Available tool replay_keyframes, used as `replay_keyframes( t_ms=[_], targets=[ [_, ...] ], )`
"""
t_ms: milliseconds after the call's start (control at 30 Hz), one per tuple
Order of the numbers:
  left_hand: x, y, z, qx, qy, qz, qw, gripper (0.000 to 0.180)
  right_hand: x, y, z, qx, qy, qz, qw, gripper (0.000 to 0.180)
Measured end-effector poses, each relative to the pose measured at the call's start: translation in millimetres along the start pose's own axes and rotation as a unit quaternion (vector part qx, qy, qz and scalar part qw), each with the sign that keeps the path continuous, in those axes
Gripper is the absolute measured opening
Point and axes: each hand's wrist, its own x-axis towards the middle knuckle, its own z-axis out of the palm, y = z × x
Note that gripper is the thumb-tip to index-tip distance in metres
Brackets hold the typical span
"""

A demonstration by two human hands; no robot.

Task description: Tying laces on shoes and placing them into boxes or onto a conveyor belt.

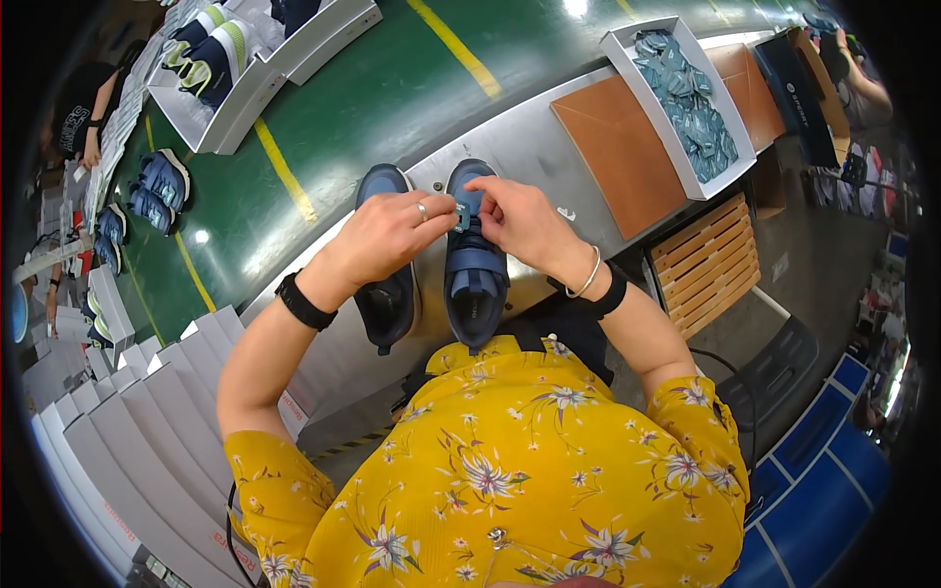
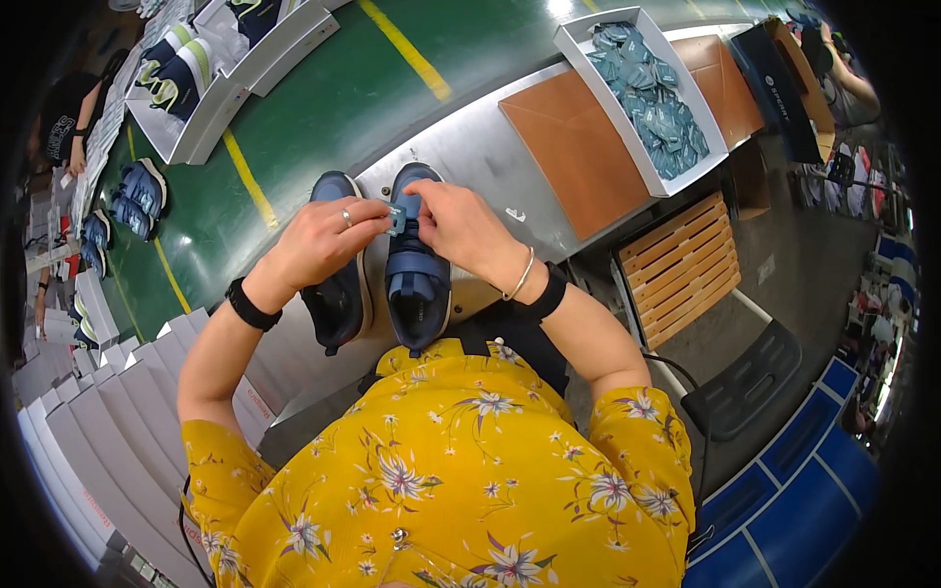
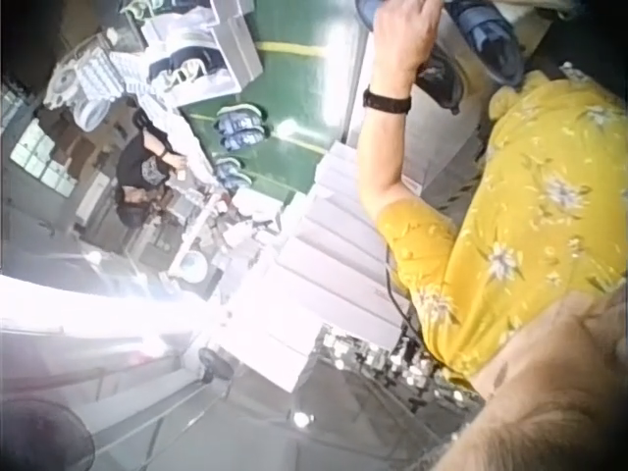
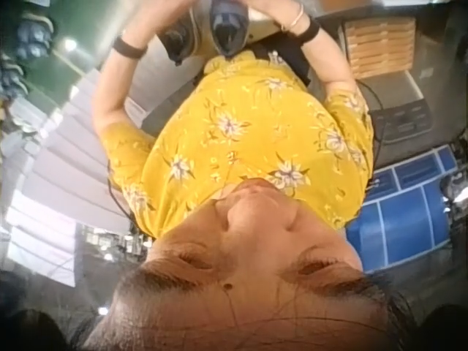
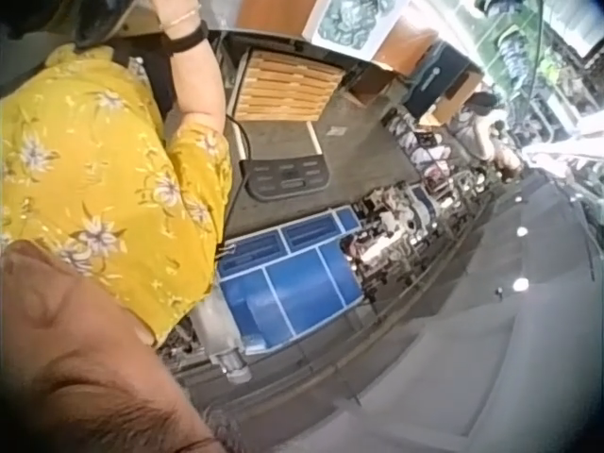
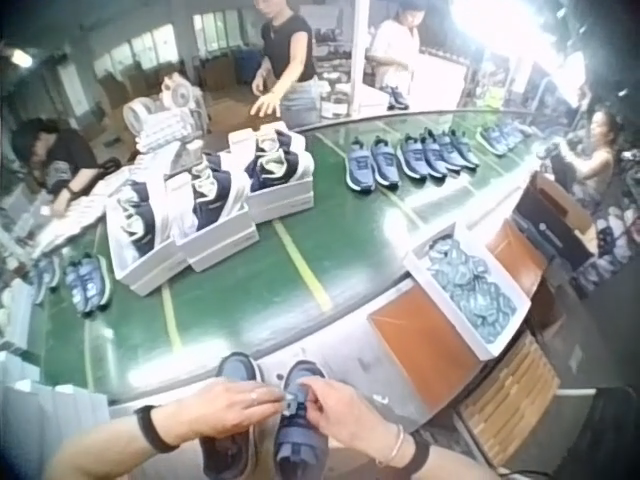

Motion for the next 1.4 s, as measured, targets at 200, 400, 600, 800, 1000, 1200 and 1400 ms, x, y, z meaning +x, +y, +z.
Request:
replay_keyframes(
  t_ms=[200,400,600,800,1000,1200,1400],
  targets=[
    [2,-19,15,-0.033,-0.05,0.023,0.998,0.02,8,-2,-1,0.004,-0.03,0.042,0.999,0.038],
    [-3,-22,28,-0.034,-0.032,0.009,0.999,0.019,-1,6,4,0.144,-0.002,0.132,0.981,0.034],
    [3,-20,33,-0.026,-0.027,-0.01,0.999,0.021,-4,15,12,0.206,0.035,0.148,0.967,0.033],
    [8,-16,36,0.006,-0.076,-0.029,0.997,0.022,-7,11,21,0.179,0.098,0.16,0.966,0.031],
    [13,-15,38,0.007,-0.063,-0.032,0.997,0.021,-12,14,30,0.108,0.16,0.108,0.975,0.03],
    [22,-15,37,0.005,-0.079,-0.039,0.996,0.016,-11,22,29,0.079,0.193,0.006,0.978,0.033],
    [20,-15,46,-0.006,-0.058,-0.053,0.997,0.016,-13,27,29,0.077,0.189,-0.027,0.979,0.035]
  ],
)
